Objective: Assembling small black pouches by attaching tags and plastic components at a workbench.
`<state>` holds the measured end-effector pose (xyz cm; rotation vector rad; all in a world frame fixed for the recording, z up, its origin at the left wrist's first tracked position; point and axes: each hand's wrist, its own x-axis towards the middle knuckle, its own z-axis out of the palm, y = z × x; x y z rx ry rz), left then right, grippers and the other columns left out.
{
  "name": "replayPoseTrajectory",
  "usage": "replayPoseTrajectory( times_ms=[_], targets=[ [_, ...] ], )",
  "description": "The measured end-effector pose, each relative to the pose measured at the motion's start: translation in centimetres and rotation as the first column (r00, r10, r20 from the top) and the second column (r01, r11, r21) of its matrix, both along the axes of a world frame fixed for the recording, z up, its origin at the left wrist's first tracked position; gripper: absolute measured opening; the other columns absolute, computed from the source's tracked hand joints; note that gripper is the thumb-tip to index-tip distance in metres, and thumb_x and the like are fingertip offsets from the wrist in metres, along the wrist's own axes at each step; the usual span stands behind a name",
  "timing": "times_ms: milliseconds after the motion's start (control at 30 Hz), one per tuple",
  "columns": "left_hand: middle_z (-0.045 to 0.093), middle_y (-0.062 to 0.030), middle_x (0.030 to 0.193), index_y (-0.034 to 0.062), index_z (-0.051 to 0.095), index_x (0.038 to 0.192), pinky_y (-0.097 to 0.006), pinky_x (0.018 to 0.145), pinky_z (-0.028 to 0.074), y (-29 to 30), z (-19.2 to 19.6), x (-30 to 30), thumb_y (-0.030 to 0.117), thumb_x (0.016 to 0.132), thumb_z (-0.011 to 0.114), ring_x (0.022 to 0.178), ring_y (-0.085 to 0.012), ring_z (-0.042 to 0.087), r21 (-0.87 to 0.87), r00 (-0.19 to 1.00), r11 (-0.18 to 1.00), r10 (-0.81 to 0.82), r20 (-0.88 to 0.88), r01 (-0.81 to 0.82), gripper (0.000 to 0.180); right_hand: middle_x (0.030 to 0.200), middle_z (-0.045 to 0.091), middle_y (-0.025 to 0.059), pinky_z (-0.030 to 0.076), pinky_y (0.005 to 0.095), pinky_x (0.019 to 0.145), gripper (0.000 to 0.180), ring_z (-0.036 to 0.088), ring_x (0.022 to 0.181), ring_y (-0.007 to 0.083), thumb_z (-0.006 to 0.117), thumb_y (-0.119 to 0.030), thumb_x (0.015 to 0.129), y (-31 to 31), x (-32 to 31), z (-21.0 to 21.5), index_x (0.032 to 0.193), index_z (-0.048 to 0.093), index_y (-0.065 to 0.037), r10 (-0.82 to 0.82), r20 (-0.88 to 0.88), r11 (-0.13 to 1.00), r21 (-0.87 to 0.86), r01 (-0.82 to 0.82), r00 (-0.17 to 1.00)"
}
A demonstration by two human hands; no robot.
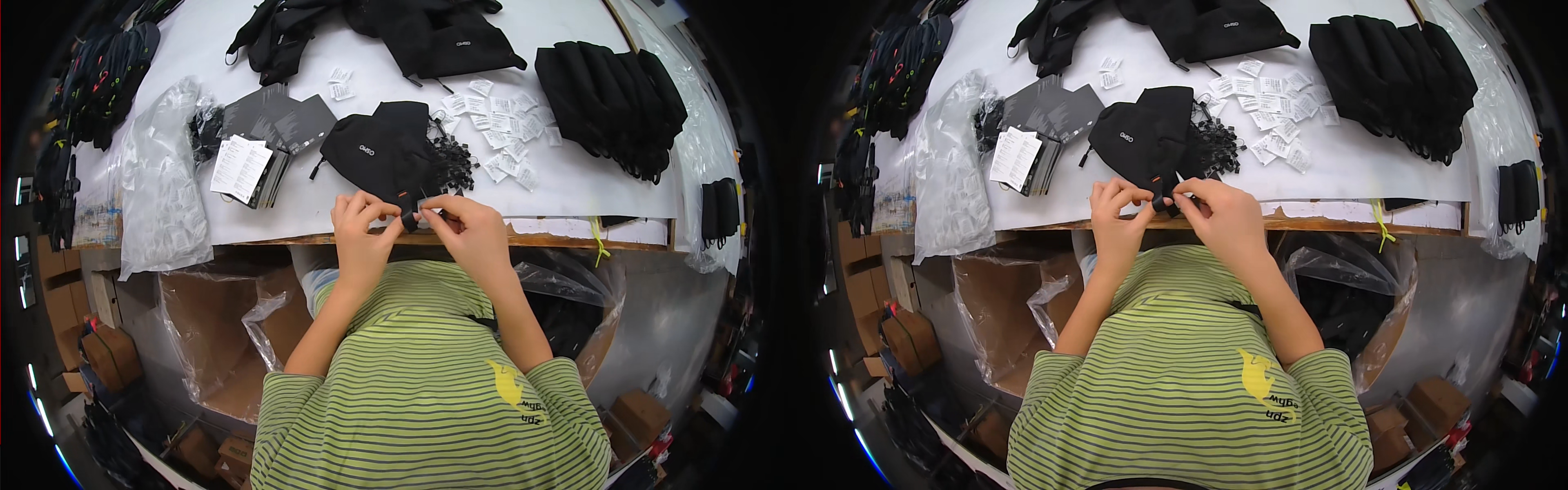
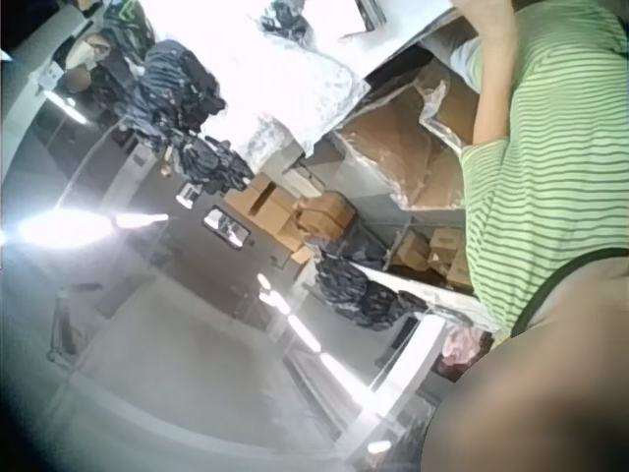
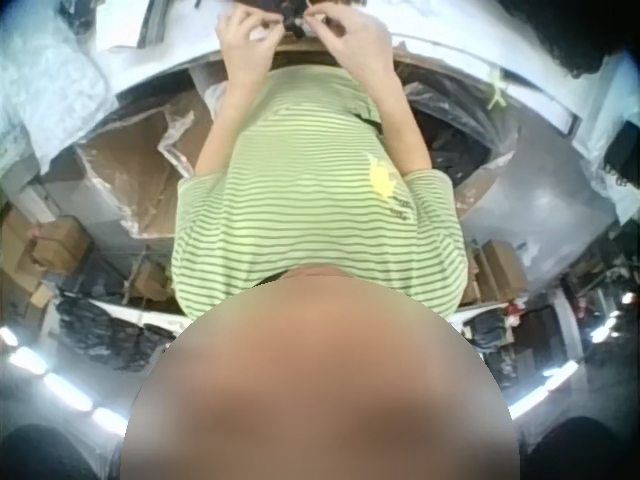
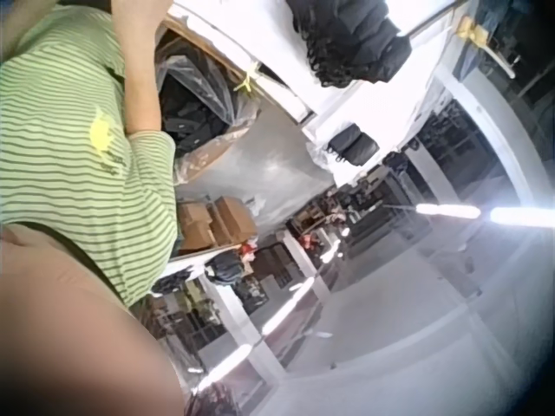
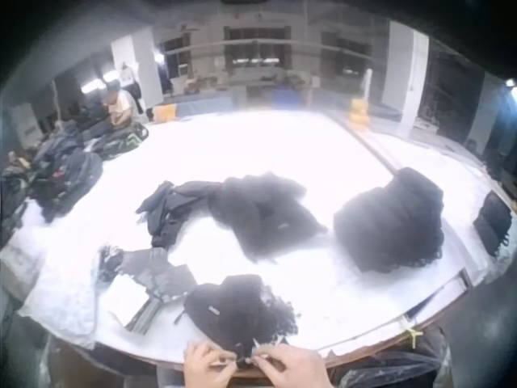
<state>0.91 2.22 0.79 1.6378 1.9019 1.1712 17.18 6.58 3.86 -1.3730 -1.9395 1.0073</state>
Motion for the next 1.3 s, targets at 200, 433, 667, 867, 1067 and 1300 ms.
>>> replayPoseTrajectory(
  times_ms=[200, 433, 667, 867, 1067, 1300],
  targets=[
    [0.057, -0.0015, 0.075, 0.0022, 0.071, 0.083, -0.027, 0.066, 0.038, -0.9, 0.2, -0.9, 0.004, 0.071, 0.073, 0.076, -0.0162, 0.044, -0.121, 0.947, 0.993, 0.047, 0.319, -0.009, 0.012, 0.073, 0.064, 0.0023, 0.04, 0.0242, 0.048, 0.011, 0.052, 0.05, 0.0123, 0.071, -0.012, 0.08, -0.4, -1.1, -1.1, 0.09, 0.07, -0.009, 0.149, 0.028, 0.971, 0.186, -0.152, 0.988],
    [0.057, -0.0003, 0.083, 0.0001, 0.065, 0.088, -0.022, 0.069, 0.039, -1.6, -0.1, -1.1, 0.004, 0.082, 0.069, 0.076, -0.0085, 0.048, 0.019, 0.798, 0.999, 0.023, 0.603, -0.043, 0.008, 0.064, 0.052, -0.0031, 0.037, 0.022, 0.05, 0.012, 0.046, 0.051, 0.0073, 0.069, -0.014, 0.084, -0.2, -0.7, 0.0, 0.095, 0.066, -0.01, 0.092, -0.165, 0.952, -0.275, -0.135, 0.982],
    [0.058, 0.0004, 0.076, 0.002, 0.058, 0.097, -0.019, 0.061, 0.037, -2.2, 2.2, -1.0, 0.009, 0.092, 0.059, 0.065, -0.0057, 0.048, 0.022, 0.526, 1.0, -0.029, 0.85, 0.02, 0.009, 0.083, 0.062, 0.0026, 0.043, 0.0187, 0.062, 0.013, 0.06, 0.077, 0.0085, 0.064, -0.005, 0.087, 0.7, 1.7, 0.7, 0.096, 0.056, -0.005, -0.174, -0.647, 0.852, -0.477, -0.217, 0.742],
    [0.06, 0.0027, 0.074, 0.0005, 0.062, 0.093, -0.015, 0.052, 0.028, -2.3, 2.6, 0.2, 0.011, 0.091, 0.062, 0.06, 0.0018, 0.04, -0.013, 0.695, 0.994, -0.068, 0.716, 0.111, 0.01, 0.078, 0.062, 0.0053, 0.041, 0.0186, 0.061, 0.017, 0.056, 0.074, 0.0079, 0.059, -0.014, 0.094, 0.0, 1.3, 0.2, 0.105, 0.05, -0.005, -0.207, -0.697, 0.823, -0.503, -0.262, 0.687],
    [0.058, 0.0051, 0.066, 0.001, 0.06, 0.087, -0.016, 0.046, 0.022, -2.1, 3.5, 0.7, 0.011, 0.092, 0.059, 0.053, 0.0034, 0.035, -0.075, 0.734, 0.973, -0.114, 0.67, 0.219, 0.011, 0.076, 0.054, 0.0014, 0.036, 0.0187, 0.059, 0.018, 0.047, 0.067, 0.0059, 0.05, -0.012, 0.098, -1.3, 0.2, 0.3, 0.113, 0.046, -0.005, -0.014, -0.718, 0.924, -0.275, -0.264, 0.696],
    [0.058, 0.0013, 0.067, -0.0005, 0.058, 0.086, -0.017, 0.047, 0.029, -2.2, 3.8, 0.5, 0.012, 0.093, 0.056, 0.055, 0.0003, 0.043, -0.051, 0.742, 0.944, -0.222, 0.632, 0.325, 0.014, 0.072, 0.047, -0.0014, 0.034, 0.0192, 0.058, 0.018, 0.043, 0.064, 0.0048, 0.051, -0.01, 0.097, -1.7, -0.3, 0.2, 0.114, 0.046, -0.004, 0.057, -0.733, 0.911, -0.239, -0.335, 0.678]
  ],
)
